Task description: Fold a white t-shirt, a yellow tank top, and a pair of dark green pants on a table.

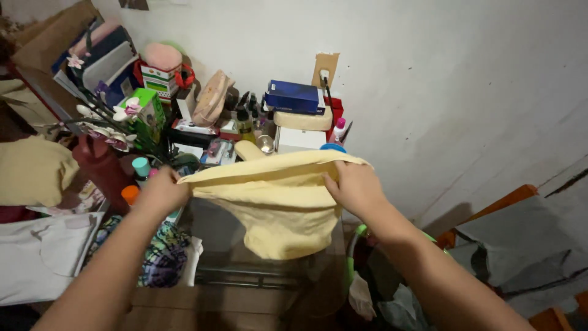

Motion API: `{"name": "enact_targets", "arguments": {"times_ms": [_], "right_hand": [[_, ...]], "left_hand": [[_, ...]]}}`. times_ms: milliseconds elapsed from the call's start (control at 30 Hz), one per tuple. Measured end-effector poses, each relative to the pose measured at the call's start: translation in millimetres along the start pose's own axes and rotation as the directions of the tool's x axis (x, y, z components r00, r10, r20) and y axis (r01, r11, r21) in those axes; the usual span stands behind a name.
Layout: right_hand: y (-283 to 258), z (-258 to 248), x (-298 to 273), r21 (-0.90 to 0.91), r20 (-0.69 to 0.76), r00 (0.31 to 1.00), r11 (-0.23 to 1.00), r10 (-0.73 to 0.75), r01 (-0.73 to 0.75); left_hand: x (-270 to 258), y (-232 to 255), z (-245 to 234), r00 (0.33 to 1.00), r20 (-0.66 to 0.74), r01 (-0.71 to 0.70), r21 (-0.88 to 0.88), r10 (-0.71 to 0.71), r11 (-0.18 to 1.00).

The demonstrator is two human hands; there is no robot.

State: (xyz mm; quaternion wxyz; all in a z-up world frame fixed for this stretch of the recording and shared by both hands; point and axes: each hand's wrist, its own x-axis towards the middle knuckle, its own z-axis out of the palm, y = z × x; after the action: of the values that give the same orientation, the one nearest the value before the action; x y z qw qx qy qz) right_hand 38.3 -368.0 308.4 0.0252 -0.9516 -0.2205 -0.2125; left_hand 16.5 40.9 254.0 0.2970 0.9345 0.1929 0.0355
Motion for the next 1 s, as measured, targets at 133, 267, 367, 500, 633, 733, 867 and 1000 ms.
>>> {"name": "enact_targets", "arguments": {"times_ms": [133,267,367,500,633,733,867,1000], "right_hand": [[-8.7,-11.7,-0.7,0.112,0.122,0.992,0.994,0.000,-0.014],[-9.7,-7.1,-2.8,0.204,0.164,0.983,0.973,0.079,-0.112],[-0.7,16.0,-0.2,0.281,0.147,0.963,0.924,0.225,-0.259],[28.1,45.8,9.6,0.648,0.322,0.843,0.549,0.431,-0.528],[54.6,37.2,23.0,0.824,0.337,0.810,0.266,0.479,-0.500],[61.1,16.8,30.3,0.856,0.487,0.739,-0.087,0.466,-0.510],[78.3,13.0,24.9,0.683,0.670,0.730,-0.498,0.137,-0.534],[74.5,-3.3,11.4,0.692,0.558,0.829,-0.525,-0.046,-0.495]], "left_hand": [[33.4,-11.8,42.2,0.862,0.497,0.500,-0.797,-0.103,0.338],[57.2,-14.9,55.3,0.861,0.497,0.503,-0.864,0.108,-0.031],[21.8,21.7,20.6,0.857,0.489,0.488,-0.872,0.166,0.050],[-1.1,41.4,-15.6,0.916,0.386,0.210,-0.686,0.105,0.696],[20.1,14.9,-19.5,0.932,0.344,0.028,-0.386,0.116,0.922],[56.0,-18.1,-9.2,0.737,-0.099,-0.667,0.051,0.668,0.744],[70.5,-32.7,-20.1,0.973,0.035,-0.210,-0.277,0.228,0.938],[108.1,-49.3,-11.4,0.891,0.454,0.375,-0.749,0.011,0.546]]}}
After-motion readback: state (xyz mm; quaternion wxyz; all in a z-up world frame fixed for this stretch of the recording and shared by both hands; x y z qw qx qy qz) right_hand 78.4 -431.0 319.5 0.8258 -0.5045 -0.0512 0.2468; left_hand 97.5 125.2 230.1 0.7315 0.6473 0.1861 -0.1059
